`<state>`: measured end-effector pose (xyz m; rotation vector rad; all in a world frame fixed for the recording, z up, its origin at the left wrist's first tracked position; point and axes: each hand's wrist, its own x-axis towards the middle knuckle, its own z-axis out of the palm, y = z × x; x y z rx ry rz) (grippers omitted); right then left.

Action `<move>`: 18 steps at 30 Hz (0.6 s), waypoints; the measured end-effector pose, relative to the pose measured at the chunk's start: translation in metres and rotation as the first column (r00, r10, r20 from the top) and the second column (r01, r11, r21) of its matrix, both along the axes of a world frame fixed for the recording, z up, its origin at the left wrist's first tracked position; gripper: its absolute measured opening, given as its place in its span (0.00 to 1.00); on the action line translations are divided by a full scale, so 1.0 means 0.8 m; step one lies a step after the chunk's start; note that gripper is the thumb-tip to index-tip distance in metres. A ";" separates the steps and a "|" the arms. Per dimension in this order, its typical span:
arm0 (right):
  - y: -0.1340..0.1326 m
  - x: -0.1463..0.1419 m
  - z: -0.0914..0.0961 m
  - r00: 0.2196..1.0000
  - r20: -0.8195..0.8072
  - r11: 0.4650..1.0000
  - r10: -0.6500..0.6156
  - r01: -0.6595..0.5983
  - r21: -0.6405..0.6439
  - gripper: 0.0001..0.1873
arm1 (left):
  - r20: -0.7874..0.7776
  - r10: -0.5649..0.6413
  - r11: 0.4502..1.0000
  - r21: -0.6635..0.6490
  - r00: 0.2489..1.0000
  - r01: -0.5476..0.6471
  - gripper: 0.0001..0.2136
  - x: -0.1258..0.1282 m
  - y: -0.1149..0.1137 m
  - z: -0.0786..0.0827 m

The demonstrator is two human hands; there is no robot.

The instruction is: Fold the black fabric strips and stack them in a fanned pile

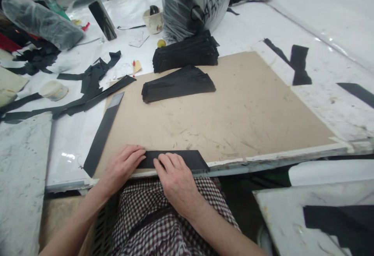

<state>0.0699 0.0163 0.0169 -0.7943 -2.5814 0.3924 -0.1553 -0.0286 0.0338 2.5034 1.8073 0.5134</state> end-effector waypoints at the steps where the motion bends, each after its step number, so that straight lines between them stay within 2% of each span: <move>1: -0.002 -0.001 -0.002 1.000 -0.001 1.000 -0.009 0.009 0.001 0.18 | -0.025 -0.020 1.000 0.001 0.999 0.020 0.10 -0.001 0.002 0.000; 5: -0.005 -0.001 -0.003 0.999 0.015 1.000 -0.028 0.028 -0.009 0.19 | -0.137 -0.120 0.993 -0.017 0.983 0.118 0.11 -0.009 0.008 0.005; 9: -0.005 0.000 -0.001 0.999 0.033 1.000 -0.019 0.019 -0.012 0.19 | -0.275 -0.231 0.968 0.031 0.933 0.249 0.12 -0.012 0.013 0.015; 14: -0.006 0.000 -0.002 0.999 0.016 1.000 -0.028 0.028 -0.005 0.18 | -0.372 -0.271 0.945 0.075 0.888 0.319 0.11 -0.010 0.021 0.017; 18: -0.005 0.000 -0.004 1.000 0.008 1.000 -0.029 0.029 -0.008 0.18 | -0.377 -0.264 0.944 0.086 0.888 0.317 0.09 -0.009 0.025 0.015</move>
